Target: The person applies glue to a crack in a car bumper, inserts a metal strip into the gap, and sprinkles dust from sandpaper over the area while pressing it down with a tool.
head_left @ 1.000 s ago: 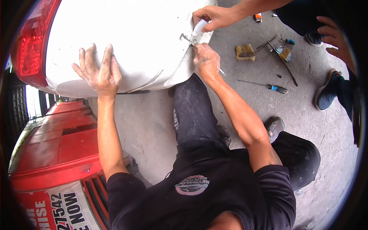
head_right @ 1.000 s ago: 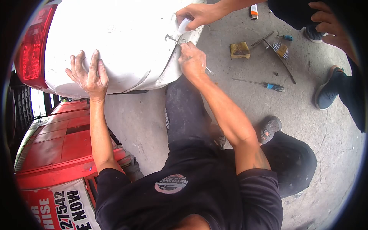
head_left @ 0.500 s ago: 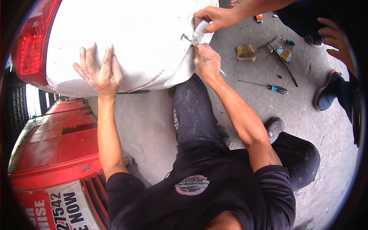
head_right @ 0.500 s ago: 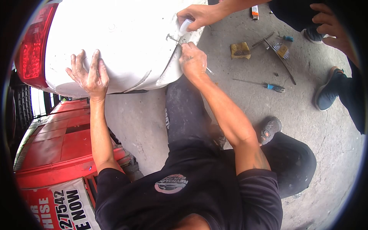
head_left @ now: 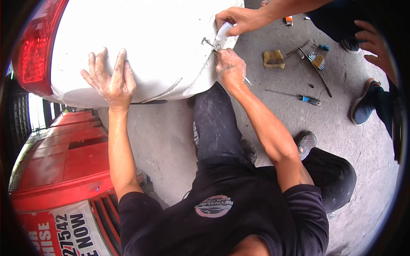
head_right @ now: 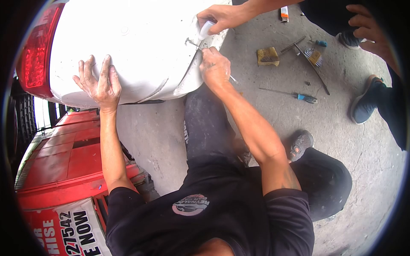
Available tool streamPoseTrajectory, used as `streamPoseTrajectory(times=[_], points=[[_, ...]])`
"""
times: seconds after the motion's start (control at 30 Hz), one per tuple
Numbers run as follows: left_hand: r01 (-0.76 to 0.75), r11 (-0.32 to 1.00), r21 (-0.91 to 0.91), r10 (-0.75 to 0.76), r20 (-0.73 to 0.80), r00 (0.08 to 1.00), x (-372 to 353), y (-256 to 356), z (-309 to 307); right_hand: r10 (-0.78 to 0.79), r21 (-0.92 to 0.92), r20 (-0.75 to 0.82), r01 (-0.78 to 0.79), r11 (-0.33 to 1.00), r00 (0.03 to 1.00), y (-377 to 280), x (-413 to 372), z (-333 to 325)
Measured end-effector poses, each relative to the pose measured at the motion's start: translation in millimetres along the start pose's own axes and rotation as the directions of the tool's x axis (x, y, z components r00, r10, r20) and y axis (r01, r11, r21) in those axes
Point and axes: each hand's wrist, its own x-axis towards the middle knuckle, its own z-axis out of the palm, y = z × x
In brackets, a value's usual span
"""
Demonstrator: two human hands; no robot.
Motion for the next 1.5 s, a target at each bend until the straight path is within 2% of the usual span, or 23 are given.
streamPoseTrajectory(times=[0.2,0.23,0.27,0.3,0.33,0.37,0.4,1.5], points=[[-0.006,1.0,0.0,0.006,-0.009,1.0,0,-1,1,0.0,0.001,0.004,0.0,1.0,1.0,1,0,1],[-0.006,1.0,0.0,0.006,-0.009,1.0,17,12,-11,0.001,-0.003,0.002,-0.001,1.0,1.0,1,0,1],[0.34,0.938,0.067,-0.342,0.327,0.881,49,35,-34,0.001,-0.002,0.002,-0.001,1.0,1.0,1,0,1],[0.599,0.763,0.241,-0.609,0.579,0.543,66,48,-47,-0.001,0.0,-0.004,0.001,1.0,1.0,1,0,1],[0.599,0.763,0.241,-0.609,0.579,0.543,49,35,-35,-0.003,0.003,-0.01,0.003,1.0,1.0,1,0,1],[0.34,0.938,0.072,-0.344,0.33,0.879,17,13,-13,-0.002,0.002,-0.009,0.002,1.0,1.0,1,0,1],[-0.003,1.0,0.007,0.003,-0.001,1.0,0,0,0,-0.003,0.005,-0.013,0.003,1.0,1.0,2,0,2],[-0.01,1.0,-0.011,0.01,-0.011,1.0,0,-2,3,0.01,0.012,-0.009,-0.009,1.0,1.0,0,0,1]])
